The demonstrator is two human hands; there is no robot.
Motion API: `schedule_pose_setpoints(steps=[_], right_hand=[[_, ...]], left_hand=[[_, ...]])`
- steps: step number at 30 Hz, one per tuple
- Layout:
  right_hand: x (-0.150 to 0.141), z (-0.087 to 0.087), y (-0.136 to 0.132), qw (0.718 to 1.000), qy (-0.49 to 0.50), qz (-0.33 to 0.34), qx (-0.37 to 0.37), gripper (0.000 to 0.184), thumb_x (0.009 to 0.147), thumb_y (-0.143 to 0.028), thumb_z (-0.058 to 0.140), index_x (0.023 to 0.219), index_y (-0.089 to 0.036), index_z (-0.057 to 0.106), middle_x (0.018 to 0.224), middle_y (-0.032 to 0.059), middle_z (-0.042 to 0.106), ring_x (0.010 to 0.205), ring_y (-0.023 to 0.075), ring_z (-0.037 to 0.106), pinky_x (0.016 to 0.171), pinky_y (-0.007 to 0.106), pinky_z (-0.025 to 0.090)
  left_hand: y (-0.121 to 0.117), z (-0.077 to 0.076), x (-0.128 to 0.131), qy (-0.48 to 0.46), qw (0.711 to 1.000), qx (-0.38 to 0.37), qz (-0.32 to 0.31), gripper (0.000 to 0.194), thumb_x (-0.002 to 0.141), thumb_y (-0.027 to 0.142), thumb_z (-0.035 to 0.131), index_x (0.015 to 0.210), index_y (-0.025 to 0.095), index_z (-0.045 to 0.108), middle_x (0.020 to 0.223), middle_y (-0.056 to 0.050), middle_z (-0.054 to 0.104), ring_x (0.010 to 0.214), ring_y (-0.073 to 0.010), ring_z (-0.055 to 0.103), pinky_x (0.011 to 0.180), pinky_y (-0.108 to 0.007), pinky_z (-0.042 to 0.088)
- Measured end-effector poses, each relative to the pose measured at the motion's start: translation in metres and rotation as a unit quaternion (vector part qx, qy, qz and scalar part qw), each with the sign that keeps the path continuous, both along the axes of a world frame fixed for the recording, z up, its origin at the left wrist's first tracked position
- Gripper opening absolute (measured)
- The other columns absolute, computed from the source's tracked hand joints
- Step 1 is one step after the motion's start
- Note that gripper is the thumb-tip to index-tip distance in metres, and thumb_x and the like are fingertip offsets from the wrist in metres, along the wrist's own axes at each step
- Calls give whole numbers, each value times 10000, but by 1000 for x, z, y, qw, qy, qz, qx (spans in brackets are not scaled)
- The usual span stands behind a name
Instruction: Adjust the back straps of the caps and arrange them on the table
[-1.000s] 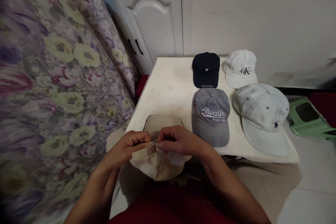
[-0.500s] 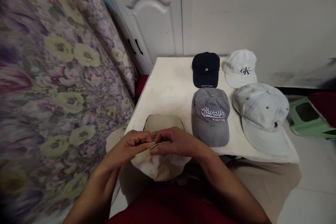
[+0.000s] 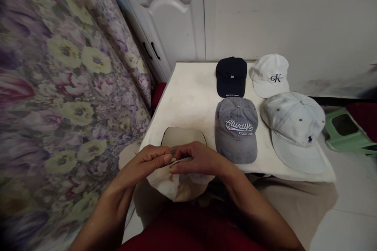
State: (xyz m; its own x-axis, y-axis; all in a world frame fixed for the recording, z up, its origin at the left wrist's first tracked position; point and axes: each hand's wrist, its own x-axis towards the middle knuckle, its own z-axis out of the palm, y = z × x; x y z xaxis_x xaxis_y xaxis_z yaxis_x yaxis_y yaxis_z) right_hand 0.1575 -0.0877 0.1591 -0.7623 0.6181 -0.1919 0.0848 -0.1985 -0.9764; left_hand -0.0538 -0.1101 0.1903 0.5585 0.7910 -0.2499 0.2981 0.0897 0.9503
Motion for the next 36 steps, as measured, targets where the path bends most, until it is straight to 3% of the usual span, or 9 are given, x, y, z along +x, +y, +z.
schedule_pose_setpoints(steps=[6, 13, 18, 28, 36], right_hand=[[2, -4, 0, 1000, 7, 12, -17, 263, 744, -385, 793, 801, -166, 660, 720, -32, 603, 637, 96, 498, 602, 239, 381], [5, -6, 2, 999, 18, -1, -49, 279, 721, -386, 814, 810, -165, 670, 693, -38, 613, 585, 83, 492, 566, 227, 381], [5, -7, 2, 999, 10, 1, -39, 298, 734, -409, 810, 795, -167, 646, 669, -48, 581, 572, 72, 467, 541, 216, 358], [19, -8, 4, 998, 59, 0, -11, 245, 877, -405, 678, 851, -170, 615, 686, -32, 598, 571, 75, 485, 515, 199, 369], [16, -6, 3, 998, 58, -5, -3, 234, 876, -391, 680, 827, -171, 618, 674, -34, 584, 557, 77, 471, 507, 200, 367]], left_hand=[[0, -1, 0, -7, 1000, -10, 3, 402, 952, 409, 515, 628, 185, 436, 605, 44, 324, 563, -103, 262, 489, -255, 217], [2, 0, -3, -2, 1000, 14, -22, 404, 955, 444, 493, 652, 180, 460, 617, 48, 325, 572, -102, 277, 509, -246, 236], [3, -1, -3, 2, 1000, 17, -23, 358, 934, 432, 531, 699, 164, 549, 605, 55, 359, 562, -98, 279, 515, -232, 251], [2, -3, -2, -5, 1000, 14, 5, 330, 923, 408, 545, 703, 163, 553, 633, 42, 426, 586, -103, 336, 535, -224, 285], [1, -1, 0, -8, 1000, 4, -2, 332, 922, 401, 554, 692, 161, 553, 609, 49, 380, 568, -96, 289, 505, -224, 243]])
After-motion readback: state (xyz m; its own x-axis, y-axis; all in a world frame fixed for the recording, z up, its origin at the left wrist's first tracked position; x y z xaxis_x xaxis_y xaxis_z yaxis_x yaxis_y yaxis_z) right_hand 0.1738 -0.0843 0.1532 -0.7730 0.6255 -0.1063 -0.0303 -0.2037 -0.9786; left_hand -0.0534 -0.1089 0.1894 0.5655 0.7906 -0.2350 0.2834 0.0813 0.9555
